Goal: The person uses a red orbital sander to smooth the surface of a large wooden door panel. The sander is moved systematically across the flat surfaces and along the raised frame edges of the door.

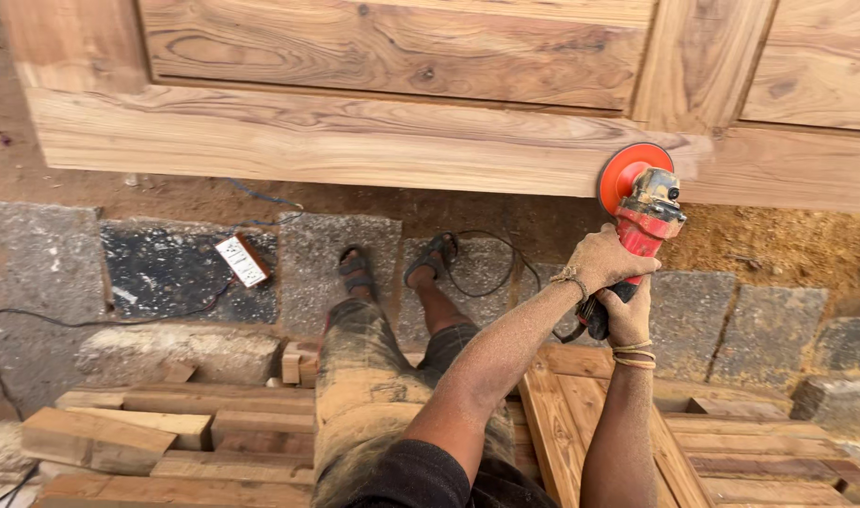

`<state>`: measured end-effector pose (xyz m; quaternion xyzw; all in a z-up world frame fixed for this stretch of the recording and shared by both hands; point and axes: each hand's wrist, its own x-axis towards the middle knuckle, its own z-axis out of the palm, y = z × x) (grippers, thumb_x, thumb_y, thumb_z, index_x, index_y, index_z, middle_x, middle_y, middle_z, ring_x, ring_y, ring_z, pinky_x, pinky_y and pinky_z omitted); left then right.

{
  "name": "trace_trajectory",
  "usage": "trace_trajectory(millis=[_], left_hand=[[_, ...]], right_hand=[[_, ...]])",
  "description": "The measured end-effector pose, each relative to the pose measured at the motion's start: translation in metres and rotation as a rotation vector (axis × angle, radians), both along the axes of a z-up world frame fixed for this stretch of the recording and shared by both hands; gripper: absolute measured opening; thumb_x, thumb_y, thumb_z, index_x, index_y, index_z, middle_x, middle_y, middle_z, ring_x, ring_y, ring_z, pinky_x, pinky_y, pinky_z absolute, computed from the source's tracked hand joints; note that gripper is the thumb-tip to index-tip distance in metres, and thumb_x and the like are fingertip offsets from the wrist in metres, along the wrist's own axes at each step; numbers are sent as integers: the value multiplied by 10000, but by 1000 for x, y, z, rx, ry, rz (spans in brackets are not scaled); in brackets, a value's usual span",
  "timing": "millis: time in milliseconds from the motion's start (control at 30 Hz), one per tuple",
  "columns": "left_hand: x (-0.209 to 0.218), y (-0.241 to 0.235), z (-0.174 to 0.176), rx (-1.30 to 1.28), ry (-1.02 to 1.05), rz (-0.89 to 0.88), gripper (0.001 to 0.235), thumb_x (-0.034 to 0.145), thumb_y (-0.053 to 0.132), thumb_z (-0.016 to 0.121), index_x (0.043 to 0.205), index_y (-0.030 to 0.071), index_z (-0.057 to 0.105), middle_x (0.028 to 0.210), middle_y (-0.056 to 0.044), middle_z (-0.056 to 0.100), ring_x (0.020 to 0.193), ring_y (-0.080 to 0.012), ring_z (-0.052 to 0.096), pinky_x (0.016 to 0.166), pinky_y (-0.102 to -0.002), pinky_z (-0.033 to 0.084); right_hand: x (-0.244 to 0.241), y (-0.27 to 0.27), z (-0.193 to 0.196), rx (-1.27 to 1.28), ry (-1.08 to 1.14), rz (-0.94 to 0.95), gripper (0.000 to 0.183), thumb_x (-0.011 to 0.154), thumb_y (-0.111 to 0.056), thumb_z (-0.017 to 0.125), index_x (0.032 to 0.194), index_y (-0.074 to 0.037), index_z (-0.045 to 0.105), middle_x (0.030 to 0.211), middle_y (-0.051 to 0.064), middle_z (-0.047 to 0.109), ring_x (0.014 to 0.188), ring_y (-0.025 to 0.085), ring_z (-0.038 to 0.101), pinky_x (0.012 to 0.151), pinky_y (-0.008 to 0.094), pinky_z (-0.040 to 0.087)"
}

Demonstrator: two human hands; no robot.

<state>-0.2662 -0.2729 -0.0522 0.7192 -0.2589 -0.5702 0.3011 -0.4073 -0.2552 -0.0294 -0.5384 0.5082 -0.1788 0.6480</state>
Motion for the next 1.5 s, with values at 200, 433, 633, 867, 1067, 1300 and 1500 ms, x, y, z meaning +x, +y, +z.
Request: trace_trajectory(millis=[200,433,633,867,1067,1300,1500], left_hand=[[104,86,20,-40,-74,209,923,582,693,759,1136,-34,639,1055,-219,734,946,-346,756,842,-402,608],[240,221,47,-54,-157,503,876,619,604,840,1205,-12,627,1114,-227,733,1024,-352,736,888,-418,592],[338,346,44,-96,-119,792,696,690,500,815,1190,39,667,1056,-151,780,955,-234,774,838,-366,601],[406,445,10,-334,-137,1077,430,858,233,794,1184,2,635,1049,-63,696,883,-134,654,810,-313,558],[380,439,1,-319,60,1166,446,853,235,781,1189,-8,616,1041,-50,689,892,-127,661,808,-305,561],[265,353,8,-310,51,958,442,820,252,798,1155,3,650,1033,-61,707,915,-131,670,843,-311,567],[159,249,23,-122,-99,775,579,754,376,829,1173,20,649,1028,-109,748,950,-205,733,838,-350,581]], right_hand=[[98,46,7,-99,13,265,737,791,-75,766,1429,-25,400,1214,94,622,1043,176,641,898,338,555],[243,141,24,-139,113,532,804,729,-185,813,1407,-45,404,1146,127,684,1032,201,691,888,343,561],[367,226,37,-185,210,794,899,676,-335,825,1423,-77,396,979,197,754,877,312,785,799,410,626],[467,291,55,-275,172,1063,972,658,-405,818,1478,-138,369,964,256,738,905,429,738,818,474,601],[443,278,60,-274,156,1066,963,662,-404,809,1479,-115,388,969,255,738,913,435,728,818,488,586],[315,213,61,-218,237,933,982,655,-343,804,1496,-90,364,994,262,731,940,417,741,848,454,603],[199,128,47,-131,297,785,950,652,-342,833,1455,-113,380,983,235,751,936,389,762,824,431,623]])
